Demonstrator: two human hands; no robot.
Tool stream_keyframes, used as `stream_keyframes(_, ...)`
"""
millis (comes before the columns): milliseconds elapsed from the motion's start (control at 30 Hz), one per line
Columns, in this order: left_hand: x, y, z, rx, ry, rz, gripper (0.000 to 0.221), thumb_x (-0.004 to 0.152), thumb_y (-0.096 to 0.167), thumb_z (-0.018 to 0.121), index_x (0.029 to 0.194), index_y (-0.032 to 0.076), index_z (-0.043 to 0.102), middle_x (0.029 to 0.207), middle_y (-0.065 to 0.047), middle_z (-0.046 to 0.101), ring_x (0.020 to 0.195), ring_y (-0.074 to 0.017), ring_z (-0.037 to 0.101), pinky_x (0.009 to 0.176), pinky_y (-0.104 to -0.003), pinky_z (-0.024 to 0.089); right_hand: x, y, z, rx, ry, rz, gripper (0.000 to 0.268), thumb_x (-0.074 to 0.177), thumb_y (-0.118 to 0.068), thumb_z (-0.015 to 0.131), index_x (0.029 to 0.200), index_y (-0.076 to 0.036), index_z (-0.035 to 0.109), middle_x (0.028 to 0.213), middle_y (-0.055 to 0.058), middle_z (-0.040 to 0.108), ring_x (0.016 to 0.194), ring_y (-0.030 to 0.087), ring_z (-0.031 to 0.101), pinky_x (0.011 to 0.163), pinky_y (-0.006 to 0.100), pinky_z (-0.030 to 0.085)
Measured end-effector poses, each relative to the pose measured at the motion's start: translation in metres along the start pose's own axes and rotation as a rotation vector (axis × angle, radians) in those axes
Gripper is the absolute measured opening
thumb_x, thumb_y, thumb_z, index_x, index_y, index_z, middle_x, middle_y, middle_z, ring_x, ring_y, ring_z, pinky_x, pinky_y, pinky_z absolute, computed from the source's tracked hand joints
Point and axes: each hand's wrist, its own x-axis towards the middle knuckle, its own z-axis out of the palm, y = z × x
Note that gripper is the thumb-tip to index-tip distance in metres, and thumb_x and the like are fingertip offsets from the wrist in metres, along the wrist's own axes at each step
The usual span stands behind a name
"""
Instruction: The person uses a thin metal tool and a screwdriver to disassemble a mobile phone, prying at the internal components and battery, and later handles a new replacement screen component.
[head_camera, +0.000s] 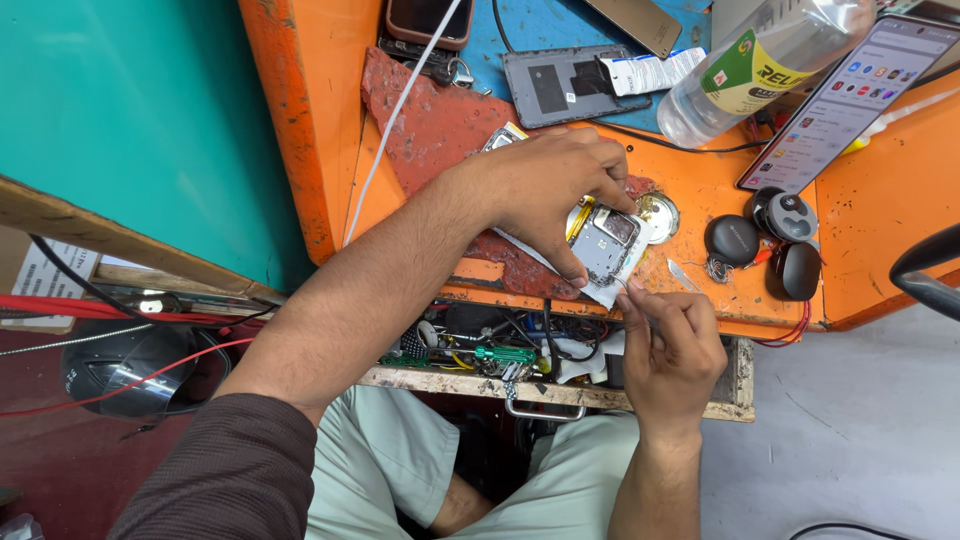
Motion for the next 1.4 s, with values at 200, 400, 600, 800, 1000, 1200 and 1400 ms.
stream_keyframes(200, 0.0, 0.001, -0.001, 0.007, -0.016, -0.009, 0.09, 0.049, 0.055, 0.097, 0.128, 0.02, 0.072, 0.12, -0.004, 0.061, 0.118, -0.0267, 0.054, 0.102, -0.042, 0.043, 0.003, 0.001, -0.003, -0.278, 0.011, -0.148, 0.014, 0.098, -0.007, 0.081, 0.112, -0.01, 0.077, 0.083, 0.006, 0.061, 0.073, 0.02, 0.059, 0.063, 0.034, 0.046)
stream_keyframes(400, 0.001, 0.001, -0.002, -0.001, -0.024, -0.018, 0.092, 0.047, 0.054, 0.098, 0.128, 0.021, 0.072, 0.121, -0.004, 0.061, 0.119, -0.0266, 0.054, 0.102, -0.041, 0.044, 0.006, -0.003, -0.004, -0.112, -0.031, -0.02, 0.02, 0.095, -0.008, 0.083, 0.108, -0.003, 0.069, 0.088, 0.008, 0.069, 0.075, 0.017, 0.07, 0.063, 0.03, 0.053)
stream_keyframes(600, 0.002, 0.002, -0.002, 0.008, -0.029, -0.023, 0.093, 0.045, 0.055, 0.098, 0.128, 0.022, 0.072, 0.12, -0.003, 0.061, 0.12, -0.0262, 0.053, 0.104, -0.041, 0.043, 0.006, 0.004, -0.014, -0.205, -0.063, -0.118, 0.015, 0.091, -0.004, 0.084, 0.1, -0.007, 0.072, 0.09, 0.011, 0.064, 0.072, 0.02, 0.065, 0.061, 0.031, 0.051)
stream_keyframes(800, 0.002, 0.002, -0.002, 0.026, -0.033, -0.004, 0.095, 0.044, 0.058, 0.097, 0.128, 0.022, 0.072, 0.121, -0.003, 0.061, 0.119, -0.0263, 0.053, 0.103, -0.042, 0.041, 0.01, 0.022, -0.017, -0.376, -0.043, -0.323, 0.022, 0.088, -0.01, 0.088, 0.107, -0.019, 0.081, 0.082, -0.001, 0.064, 0.073, 0.019, 0.058, 0.062, 0.036, 0.046)
stream_keyframes(1000, 0.001, 0.002, -0.002, 0.041, -0.041, -0.005, 0.095, 0.044, 0.061, 0.096, 0.129, 0.024, 0.072, 0.12, -0.003, 0.06, 0.118, -0.0256, 0.054, 0.101, -0.042, 0.04, 0.012, 0.033, -0.012, -0.477, 0.047, -0.434, 0.018, 0.091, -0.02, 0.089, 0.105, -0.025, 0.08, 0.083, -0.006, 0.065, 0.084, 0.019, 0.058, 0.079, 0.04, 0.039)
stream_keyframes(1200, 0.001, 0.0, -0.001, 0.03, -0.03, 0.011, 0.094, 0.044, 0.06, 0.097, 0.128, 0.023, 0.072, 0.121, -0.003, 0.061, 0.119, -0.0261, 0.054, 0.102, -0.042, 0.04, 0.011, 0.028, -0.011, -0.363, -0.011, -0.34, 0.016, 0.09, -0.018, 0.086, 0.105, -0.016, 0.081, 0.081, -0.003, 0.065, 0.078, 0.02, 0.054, 0.074, 0.039, 0.038)
stream_keyframes(1400, 0.001, -0.001, -0.003, 0.029, -0.013, 0.047, 0.091, 0.048, 0.059, 0.096, 0.127, 0.021, 0.073, 0.123, -0.003, 0.063, 0.122, -0.0262, 0.054, 0.103, -0.041, 0.041, 0.005, 0.023, -0.005, 0.095, -0.034, -0.038, 0.021, 0.093, -0.002, 0.08, 0.112, -0.001, 0.071, 0.082, 0.002, 0.067, 0.068, 0.009, 0.059, 0.058, 0.027, 0.043)
